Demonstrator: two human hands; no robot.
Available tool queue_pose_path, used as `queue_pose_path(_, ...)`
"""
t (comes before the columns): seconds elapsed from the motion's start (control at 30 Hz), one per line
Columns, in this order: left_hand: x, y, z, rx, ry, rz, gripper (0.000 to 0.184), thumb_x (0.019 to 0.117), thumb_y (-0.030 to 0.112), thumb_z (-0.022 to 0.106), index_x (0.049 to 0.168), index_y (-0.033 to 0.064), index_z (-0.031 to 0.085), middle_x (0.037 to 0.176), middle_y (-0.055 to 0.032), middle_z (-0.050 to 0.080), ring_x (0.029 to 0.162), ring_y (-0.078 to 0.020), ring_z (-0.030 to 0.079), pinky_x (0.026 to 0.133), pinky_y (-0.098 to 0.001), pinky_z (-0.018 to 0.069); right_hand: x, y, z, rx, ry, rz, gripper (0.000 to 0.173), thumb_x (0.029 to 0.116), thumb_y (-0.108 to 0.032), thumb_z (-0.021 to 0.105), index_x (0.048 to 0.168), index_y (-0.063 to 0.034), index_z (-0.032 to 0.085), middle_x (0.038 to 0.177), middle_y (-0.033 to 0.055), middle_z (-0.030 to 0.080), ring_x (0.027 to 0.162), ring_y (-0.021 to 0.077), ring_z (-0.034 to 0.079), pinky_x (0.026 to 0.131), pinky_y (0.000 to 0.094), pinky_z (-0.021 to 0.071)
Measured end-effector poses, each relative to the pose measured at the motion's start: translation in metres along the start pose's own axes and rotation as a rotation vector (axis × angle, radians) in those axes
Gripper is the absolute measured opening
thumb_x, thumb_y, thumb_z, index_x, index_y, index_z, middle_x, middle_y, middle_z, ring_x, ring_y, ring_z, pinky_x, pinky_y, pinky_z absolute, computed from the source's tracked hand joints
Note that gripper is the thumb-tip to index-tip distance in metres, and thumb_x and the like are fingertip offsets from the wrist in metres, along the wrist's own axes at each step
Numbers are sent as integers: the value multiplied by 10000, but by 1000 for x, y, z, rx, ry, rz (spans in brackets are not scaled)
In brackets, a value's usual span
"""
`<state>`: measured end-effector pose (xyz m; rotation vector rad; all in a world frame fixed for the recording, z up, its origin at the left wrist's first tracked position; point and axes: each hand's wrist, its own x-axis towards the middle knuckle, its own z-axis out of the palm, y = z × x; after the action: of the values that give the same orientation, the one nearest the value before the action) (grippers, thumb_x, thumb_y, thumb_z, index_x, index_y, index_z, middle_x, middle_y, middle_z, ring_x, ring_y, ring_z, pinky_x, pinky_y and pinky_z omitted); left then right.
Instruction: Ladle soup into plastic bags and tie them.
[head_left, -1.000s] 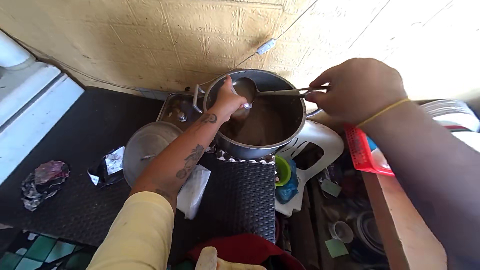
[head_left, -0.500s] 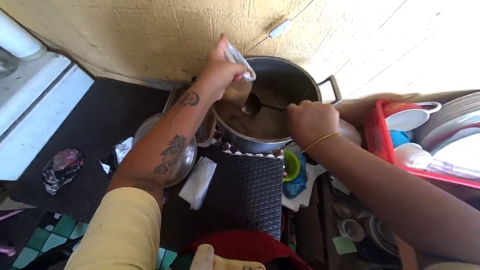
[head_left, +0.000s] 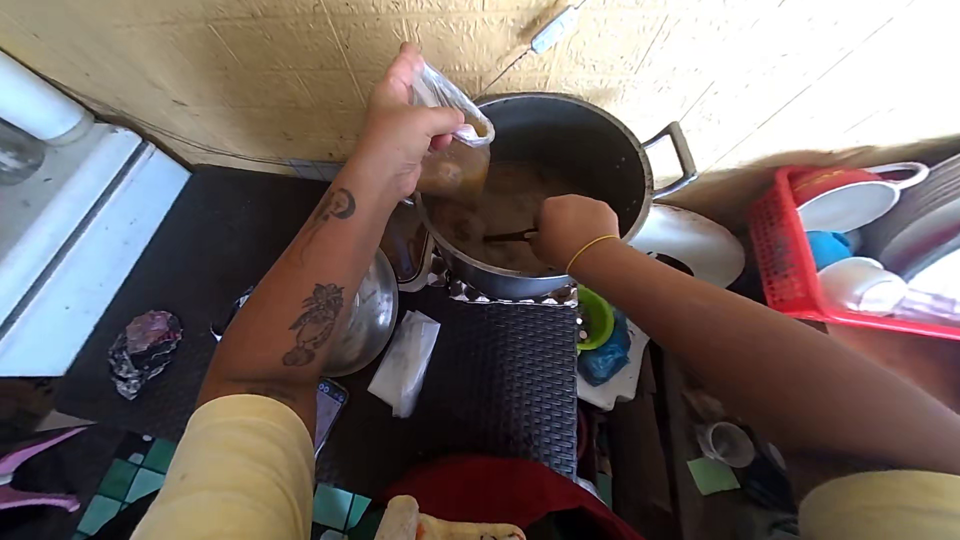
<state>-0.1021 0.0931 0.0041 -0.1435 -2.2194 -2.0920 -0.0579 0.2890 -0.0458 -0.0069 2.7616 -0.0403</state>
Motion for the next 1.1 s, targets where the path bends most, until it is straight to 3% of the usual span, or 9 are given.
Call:
queue_pose_path(0.13, -2, 4, -4, -7, 1, 9, 919, 826, -153, 692, 1600, 43, 236, 1430, -136, 493, 831, -117, 622, 627, -200, 523, 21, 22, 2, 70, -18, 12, 295, 958, -368, 704, 981, -76, 741, 1016, 215, 715, 993, 419, 694, 747, 662, 530)
queue_pose_path(0.3, -4, 9, -8, 4, -3, 27, 919, 838, -142, 688, 1608, 42, 220, 1460, -122, 476, 818, -103, 616, 622, -189, 519, 32, 46, -1, 176, -38, 4, 349, 954, -425, 722, 1014, -86, 773, 1035, 204, 724, 1025, 414, 679, 824, 679, 509)
queue_pose_path(0.53, -6, 13, -14, -5, -5, 53, 874, 840, -144, 684, 1581, 25, 253, 1365, -126, 526, 800, -106, 612, 621, -190, 521, 31, 60, -8, 230, -3, 5, 309, 950, -406, 740, 1057, -121, 795, 1029, 181, 737, 1027, 395, 679, 854, 678, 494)
queue_pose_path(0.73, -8, 16, -17, -9, -2, 45, 922, 824, -161, 690, 1600, 41, 235, 1422, -132, 501, 815, -112, 628, 629, -195, 533, 30, 78, -17, 293, 20, 24, 264, 949, -339, 759, 1021, -87, 793, 943, 178, 739, 894, 363, 689, 838, 650, 501)
queue_pose_path(0.9, -8, 11, -12, -4, -7, 30, 968, 822, -157, 696, 1623, 70, 202, 1500, -122, 455, 843, -113, 632, 621, -204, 528, 20, 101, -41, 314, 86, 59, 247, 948, -302, 766, 1025, -69, 794, 971, 213, 732, 928, 391, 678, 868, 682, 472)
queue_pose_path(1.03, -8, -3, -3, -1, -31, 15, 997, 805, -154, 708, 1628, 83, 198, 1503, -134, 448, 825, -120, 623, 609, -221, 523, 2, 115, -69, 358, 163, 92, 210, 961, -248, 752, 1019, -49, 781, 960, 206, 731, 903, 374, 683, 864, 645, 491)
queue_pose_path(1.1, -9, -13, 5, 0, -35, 1, 1025, 802, -147, 724, 1638, 97, 182, 1547, -145, 405, 879, -141, 628, 635, -241, 535, -5, 120, -83, 364, 195, 117, 200, 973, -241, 737, 1036, -57, 780, 958, 190, 735, 882, 349, 685, 861, 621, 499)
